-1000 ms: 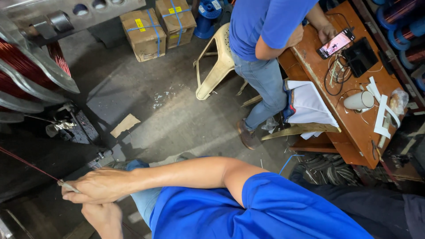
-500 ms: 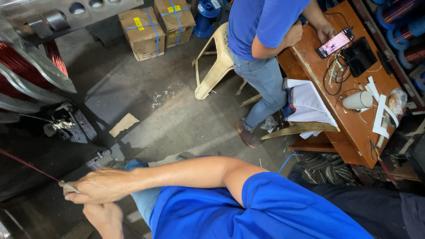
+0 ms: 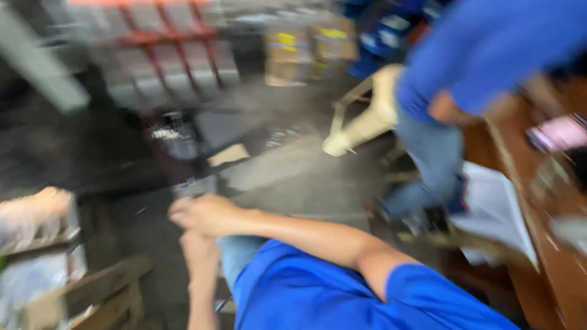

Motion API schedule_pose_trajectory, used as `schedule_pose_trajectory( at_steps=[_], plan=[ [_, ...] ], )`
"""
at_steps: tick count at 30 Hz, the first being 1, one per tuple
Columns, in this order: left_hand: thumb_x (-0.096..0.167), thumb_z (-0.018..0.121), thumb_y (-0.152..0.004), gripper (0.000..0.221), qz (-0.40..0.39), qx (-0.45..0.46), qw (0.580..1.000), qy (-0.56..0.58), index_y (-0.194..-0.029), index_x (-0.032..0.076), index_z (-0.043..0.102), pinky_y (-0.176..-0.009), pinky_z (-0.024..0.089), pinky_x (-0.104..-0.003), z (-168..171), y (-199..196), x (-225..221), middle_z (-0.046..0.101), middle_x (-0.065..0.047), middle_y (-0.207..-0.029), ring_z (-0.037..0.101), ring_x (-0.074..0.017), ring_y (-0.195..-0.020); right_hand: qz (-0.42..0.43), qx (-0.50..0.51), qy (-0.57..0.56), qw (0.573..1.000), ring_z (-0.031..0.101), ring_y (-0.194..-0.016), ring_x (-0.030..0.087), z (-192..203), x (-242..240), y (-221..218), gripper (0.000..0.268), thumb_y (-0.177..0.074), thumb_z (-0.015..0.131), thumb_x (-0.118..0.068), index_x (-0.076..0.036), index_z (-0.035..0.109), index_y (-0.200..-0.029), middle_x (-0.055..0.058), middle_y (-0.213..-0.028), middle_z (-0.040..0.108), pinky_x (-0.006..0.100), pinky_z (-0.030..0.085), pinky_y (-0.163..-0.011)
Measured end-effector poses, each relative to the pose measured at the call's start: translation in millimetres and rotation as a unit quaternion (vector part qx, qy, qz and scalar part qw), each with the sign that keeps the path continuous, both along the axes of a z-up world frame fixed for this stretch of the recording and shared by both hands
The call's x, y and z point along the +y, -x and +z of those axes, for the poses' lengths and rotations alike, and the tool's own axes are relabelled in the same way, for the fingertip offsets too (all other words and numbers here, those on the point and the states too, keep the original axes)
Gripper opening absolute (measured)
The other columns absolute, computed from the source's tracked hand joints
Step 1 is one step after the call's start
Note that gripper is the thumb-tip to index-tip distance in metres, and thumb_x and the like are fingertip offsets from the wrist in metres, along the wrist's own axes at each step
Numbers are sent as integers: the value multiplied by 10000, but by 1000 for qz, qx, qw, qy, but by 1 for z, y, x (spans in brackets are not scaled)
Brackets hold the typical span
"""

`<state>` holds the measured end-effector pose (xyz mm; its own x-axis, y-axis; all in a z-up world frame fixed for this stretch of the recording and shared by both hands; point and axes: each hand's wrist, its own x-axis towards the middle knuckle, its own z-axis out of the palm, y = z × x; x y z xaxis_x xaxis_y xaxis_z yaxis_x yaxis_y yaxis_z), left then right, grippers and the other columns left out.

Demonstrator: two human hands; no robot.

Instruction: Guiding copper wire onto a rotating machine to create electrical coils

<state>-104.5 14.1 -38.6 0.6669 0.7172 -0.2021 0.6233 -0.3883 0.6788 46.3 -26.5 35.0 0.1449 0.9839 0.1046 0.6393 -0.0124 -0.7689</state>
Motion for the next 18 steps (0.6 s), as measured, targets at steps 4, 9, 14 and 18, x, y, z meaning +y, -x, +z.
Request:
schedule_pose_trajectory(
  at_steps=[4, 9, 14, 18],
  plan=[
    [-30, 475, -801, 391, -62, -129, 989, -30, -1124, -21, 696, -738, 462, -641, -21, -13, -21, 738, -324, -920, 656, -575, -831, -113, 283, -22, 952, 681, -1206, 118, 44, -20, -12, 237, -1045, 682, -339, -117, 761, -1054, 21, -1368, 708, 304, 488, -1103],
    [139, 541, -1063, 438, -12, -95, 994, -54, -1478, 0, 566, -901, 556, -573, 25, -27, -52, 735, -302, -1245, 695, -500, -1075, -91, 469, -75, 875, 779, -911, 270, 85, -22, -17, 345, -1159, 514, -234, 11, 556, -1399, 186, -1065, 766, 355, 648, -841],
    [139, 488, -1044, 347, -10, -119, 978, 173, -1354, 62, 624, -817, 496, -533, 82, -24, -83, 791, -249, -1094, 727, -477, -903, -115, 424, -103, 893, 732, -737, 236, 91, -39, -8, 370, -1204, 347, -272, 13, 521, -1364, 164, -949, 732, 304, 593, -698],
    [244, 443, -1108, 298, 0, -146, 972, 182, -1131, 77, 688, -825, 513, -496, 59, -7, -114, 807, -177, -1029, 752, -359, -942, -103, 460, -83, 878, 656, -691, 184, 85, -60, 7, 395, -1105, 564, -364, -29, 530, -1312, 147, -863, 711, 300, 540, -688]
  ],
)
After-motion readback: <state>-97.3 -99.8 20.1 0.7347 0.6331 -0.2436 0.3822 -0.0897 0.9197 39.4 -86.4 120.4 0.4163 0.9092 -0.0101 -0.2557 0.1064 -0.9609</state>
